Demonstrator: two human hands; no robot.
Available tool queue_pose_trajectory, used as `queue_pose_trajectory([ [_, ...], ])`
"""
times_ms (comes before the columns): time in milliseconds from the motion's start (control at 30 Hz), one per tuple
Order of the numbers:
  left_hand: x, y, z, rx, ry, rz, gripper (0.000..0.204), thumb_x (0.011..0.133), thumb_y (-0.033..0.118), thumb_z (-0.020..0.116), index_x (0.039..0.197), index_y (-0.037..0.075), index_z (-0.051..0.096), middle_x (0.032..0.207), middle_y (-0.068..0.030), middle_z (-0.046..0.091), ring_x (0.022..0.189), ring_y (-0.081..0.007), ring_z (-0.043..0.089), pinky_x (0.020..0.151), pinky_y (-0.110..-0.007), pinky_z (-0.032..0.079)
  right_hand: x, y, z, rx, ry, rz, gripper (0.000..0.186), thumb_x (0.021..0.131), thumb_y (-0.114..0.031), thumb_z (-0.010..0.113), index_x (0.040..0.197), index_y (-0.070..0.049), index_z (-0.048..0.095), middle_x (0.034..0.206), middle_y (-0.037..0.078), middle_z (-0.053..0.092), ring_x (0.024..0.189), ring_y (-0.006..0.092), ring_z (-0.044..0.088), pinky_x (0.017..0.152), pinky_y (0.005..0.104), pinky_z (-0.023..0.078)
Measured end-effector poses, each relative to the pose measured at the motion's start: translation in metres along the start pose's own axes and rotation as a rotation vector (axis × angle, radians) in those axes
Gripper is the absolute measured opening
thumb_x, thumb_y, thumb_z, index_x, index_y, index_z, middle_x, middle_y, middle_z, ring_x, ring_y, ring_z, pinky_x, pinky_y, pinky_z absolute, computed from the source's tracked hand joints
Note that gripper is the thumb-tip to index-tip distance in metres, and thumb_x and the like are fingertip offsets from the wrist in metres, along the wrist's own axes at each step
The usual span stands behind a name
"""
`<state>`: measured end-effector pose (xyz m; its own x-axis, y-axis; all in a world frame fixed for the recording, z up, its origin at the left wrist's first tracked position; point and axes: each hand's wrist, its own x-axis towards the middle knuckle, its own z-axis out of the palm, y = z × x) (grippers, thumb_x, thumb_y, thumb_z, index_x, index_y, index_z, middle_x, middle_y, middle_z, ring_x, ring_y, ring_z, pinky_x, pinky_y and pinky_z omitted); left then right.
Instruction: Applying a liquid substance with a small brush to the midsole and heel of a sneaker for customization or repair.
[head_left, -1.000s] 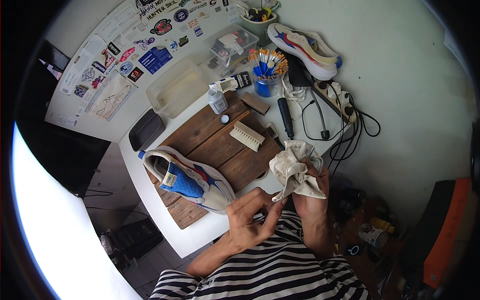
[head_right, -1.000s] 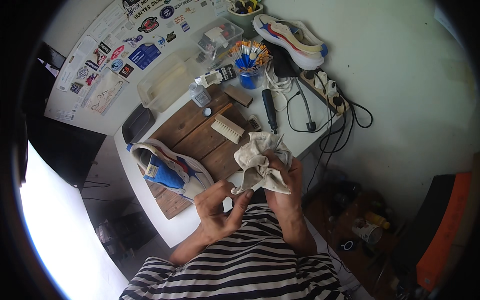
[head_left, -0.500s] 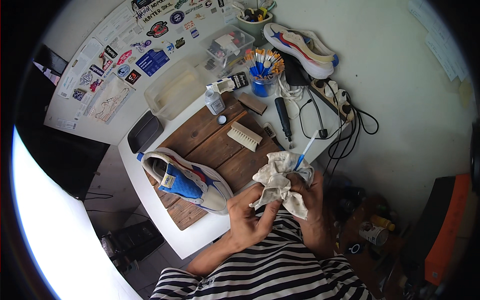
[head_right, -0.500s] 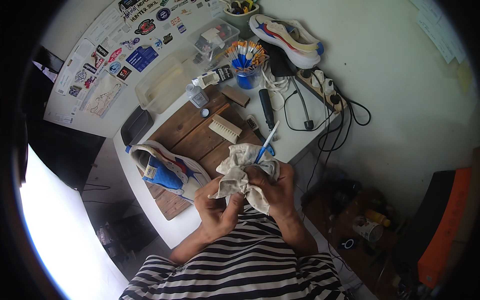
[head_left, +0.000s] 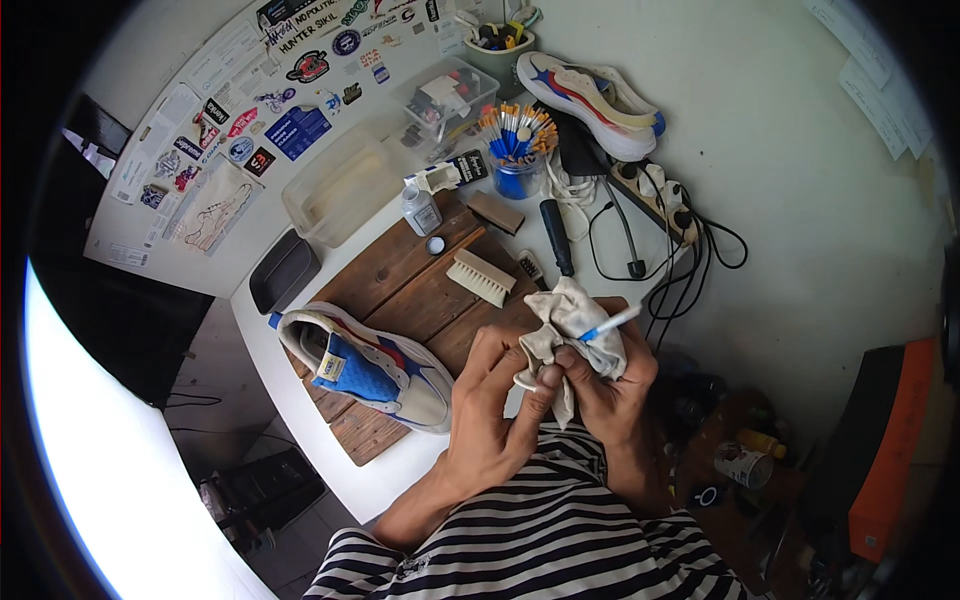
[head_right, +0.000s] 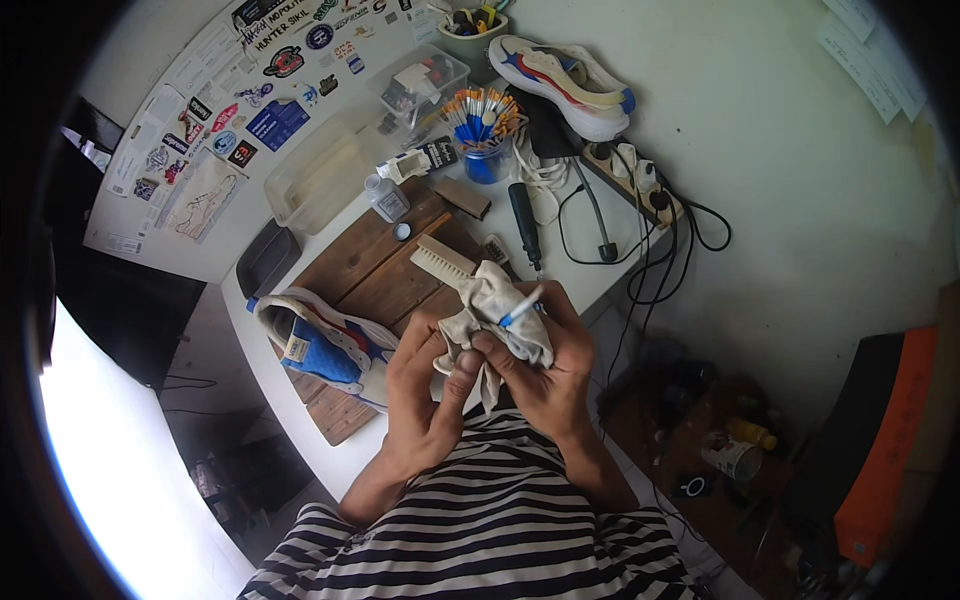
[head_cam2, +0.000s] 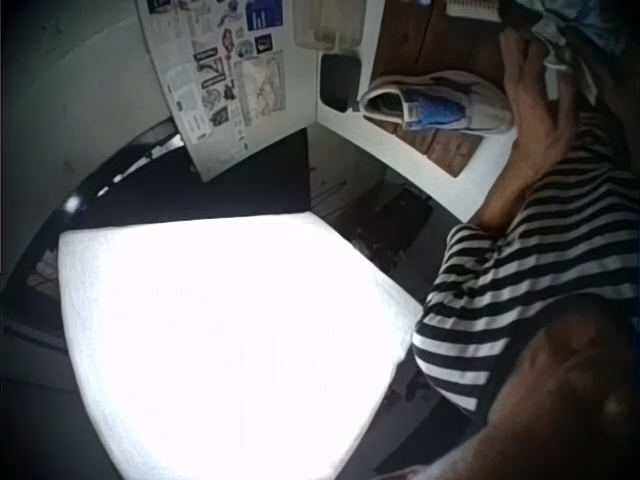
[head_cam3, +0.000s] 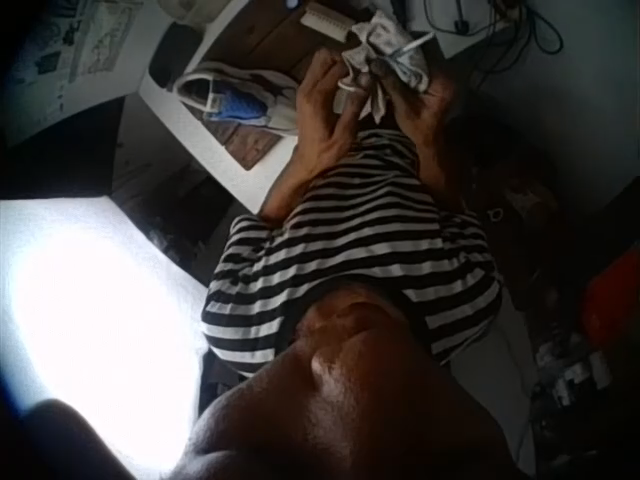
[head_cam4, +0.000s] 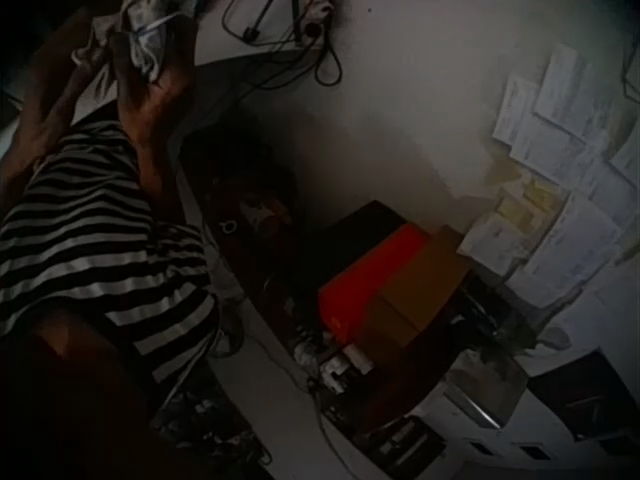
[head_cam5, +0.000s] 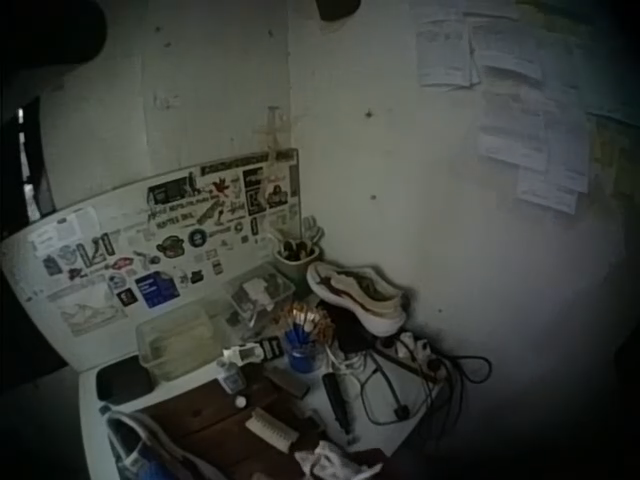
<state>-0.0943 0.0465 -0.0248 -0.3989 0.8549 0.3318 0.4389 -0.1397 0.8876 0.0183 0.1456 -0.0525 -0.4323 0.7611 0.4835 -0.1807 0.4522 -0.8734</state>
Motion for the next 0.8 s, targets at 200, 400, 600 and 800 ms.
queue_pose_trajectory([
  [200, -0.009, -0.001, 0.002, -0.179, 0.032, -0.146, 0.015, 0.088, 0.008, 0.076, 0.085, -0.004, 0.07, 0.073, -0.0025, 0.051, 0.065, -0.0094, 0.045, 0.057, -0.026, 0.034, -0.007, -0.011, -0.001, 0.065, -0.019, 0.079, 0.025, 0.094, -0.009, 0.069, 0.113, 0.008, 0.065, 0.095, 0.012, 0.07, 0.083, 0.0174, 0.069, 0.072, 0.0293, 0.054],
  [400, -0.015, -0.02, 0.017, -0.304, 0.245, -0.12, 0.02, 0.081, 0.009, 0.084, 0.08, -0.002, 0.068, 0.072, 0.0004, 0.053, 0.063, -0.0063, 0.044, 0.053, -0.024, 0.031, -0.016, -0.011, 0.01, 0.119, 0.106, 0.162, 0.024, 0.098, -0.011, 0.063, 0.113, 0.009, 0.064, 0.094, 0.011, 0.071, 0.08, 0.0139, 0.067, 0.071, 0.027, 0.053],
  [600, -0.019, -0.018, 0.015, 0.028, 0.005, 0.103, 0.027, 0.086, 0.014, 0.078, 0.101, 0.002, 0.059, 0.073, -0.0082, 0.056, 0.061, -0.0263, 0.055, 0.057, -0.033, 0.045, -0.005, -0.01, 0.004, 0.137, 0.205, 0.214, 0.026, 0.103, -0.017, 0.057, 0.107, 0.007, 0.066, 0.085, 0.004, 0.068, 0.073, 0.0081, 0.06, 0.065, 0.024, 0.047],
  [800, -0.03, -0.016, 0.019, 0.01, -0.142, 0.024, 0.007, 0.096, 0.006, 0.06, 0.099, 0.0, 0.058, 0.073, -0.0156, 0.057, 0.06, -0.0325, 0.058, 0.058, -0.04, 0.047, -0.006, -0.006, 0.002, 0.204, 0.153, 0.3, 0.019, 0.1, -0.013, 0.063, 0.105, 0.005, 0.067, 0.083, 0.001, 0.067, 0.071, 0.0045, 0.058, 0.063, 0.0209, 0.046],
])
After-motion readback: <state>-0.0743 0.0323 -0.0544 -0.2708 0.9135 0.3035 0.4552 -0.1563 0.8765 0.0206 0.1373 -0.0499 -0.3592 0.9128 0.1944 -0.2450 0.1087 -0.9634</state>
